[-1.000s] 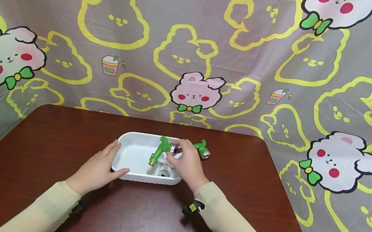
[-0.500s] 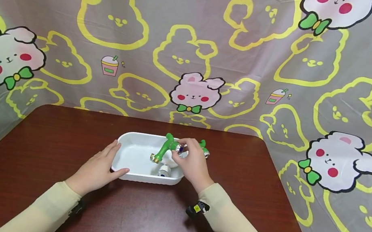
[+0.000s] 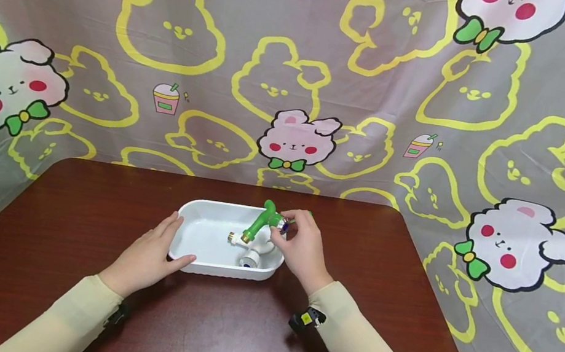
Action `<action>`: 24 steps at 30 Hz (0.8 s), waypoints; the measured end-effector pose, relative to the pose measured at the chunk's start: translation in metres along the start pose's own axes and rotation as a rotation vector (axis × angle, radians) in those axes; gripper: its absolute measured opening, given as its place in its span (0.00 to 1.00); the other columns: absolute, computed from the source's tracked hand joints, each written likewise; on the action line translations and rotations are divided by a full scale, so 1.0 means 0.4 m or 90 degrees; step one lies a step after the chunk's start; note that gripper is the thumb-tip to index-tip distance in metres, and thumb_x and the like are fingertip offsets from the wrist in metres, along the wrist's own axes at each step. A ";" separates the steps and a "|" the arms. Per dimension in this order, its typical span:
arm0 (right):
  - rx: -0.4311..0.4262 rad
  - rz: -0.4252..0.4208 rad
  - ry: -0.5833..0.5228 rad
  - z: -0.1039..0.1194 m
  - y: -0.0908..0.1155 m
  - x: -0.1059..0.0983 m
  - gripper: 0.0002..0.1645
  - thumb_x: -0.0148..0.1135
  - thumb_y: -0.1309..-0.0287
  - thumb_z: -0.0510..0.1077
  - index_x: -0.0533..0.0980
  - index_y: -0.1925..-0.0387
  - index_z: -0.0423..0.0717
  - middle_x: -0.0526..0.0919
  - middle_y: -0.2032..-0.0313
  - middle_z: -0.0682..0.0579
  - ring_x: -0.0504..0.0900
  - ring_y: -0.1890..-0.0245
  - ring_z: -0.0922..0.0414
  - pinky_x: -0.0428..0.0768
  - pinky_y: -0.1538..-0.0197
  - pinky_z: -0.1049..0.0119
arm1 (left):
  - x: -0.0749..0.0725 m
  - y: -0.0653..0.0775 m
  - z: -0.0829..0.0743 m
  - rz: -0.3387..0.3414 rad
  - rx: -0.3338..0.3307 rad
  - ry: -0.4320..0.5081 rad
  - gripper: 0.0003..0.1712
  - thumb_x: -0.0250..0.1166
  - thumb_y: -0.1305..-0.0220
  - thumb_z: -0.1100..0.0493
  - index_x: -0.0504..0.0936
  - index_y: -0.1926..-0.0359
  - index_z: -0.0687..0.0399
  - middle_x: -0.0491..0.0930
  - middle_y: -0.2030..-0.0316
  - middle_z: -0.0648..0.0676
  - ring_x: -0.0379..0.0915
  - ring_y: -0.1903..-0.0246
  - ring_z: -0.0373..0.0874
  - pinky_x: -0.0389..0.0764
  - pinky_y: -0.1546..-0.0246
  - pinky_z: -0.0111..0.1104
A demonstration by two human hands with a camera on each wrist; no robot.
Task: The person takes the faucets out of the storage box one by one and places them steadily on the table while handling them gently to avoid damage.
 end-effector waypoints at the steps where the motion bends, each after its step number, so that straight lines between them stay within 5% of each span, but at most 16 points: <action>1: 0.004 -0.001 -0.002 -0.003 0.000 -0.002 0.19 0.76 0.44 0.38 0.80 0.52 0.42 0.81 0.57 0.46 0.85 0.63 0.45 0.85 0.58 0.48 | 0.000 0.000 0.000 -0.001 0.000 -0.001 0.56 0.68 0.35 0.35 0.59 0.24 0.72 0.57 0.24 0.74 0.63 0.28 0.69 0.68 0.32 0.63; 16: 0.033 -0.049 0.002 -0.035 -0.003 -0.042 0.19 0.77 0.45 0.40 0.80 0.53 0.41 0.81 0.57 0.45 0.85 0.61 0.47 0.86 0.59 0.47 | -0.012 0.005 -0.006 -0.007 0.002 0.007 0.54 0.68 0.35 0.37 0.60 0.25 0.73 0.58 0.25 0.74 0.64 0.29 0.70 0.69 0.33 0.63; 24: 0.045 -0.080 -0.001 -0.049 -0.006 -0.070 0.20 0.77 0.47 0.40 0.80 0.54 0.41 0.81 0.58 0.46 0.85 0.63 0.52 0.83 0.62 0.61 | -0.011 0.002 -0.005 -0.010 0.003 0.005 0.54 0.68 0.34 0.37 0.61 0.25 0.73 0.59 0.25 0.74 0.64 0.29 0.70 0.69 0.33 0.62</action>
Point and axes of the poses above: each hand's wrist, its own y-axis away from the middle knuckle, its own x-axis out of the palm, z = x × y, the point moved 7 cm from there along -y, towards the middle knuckle
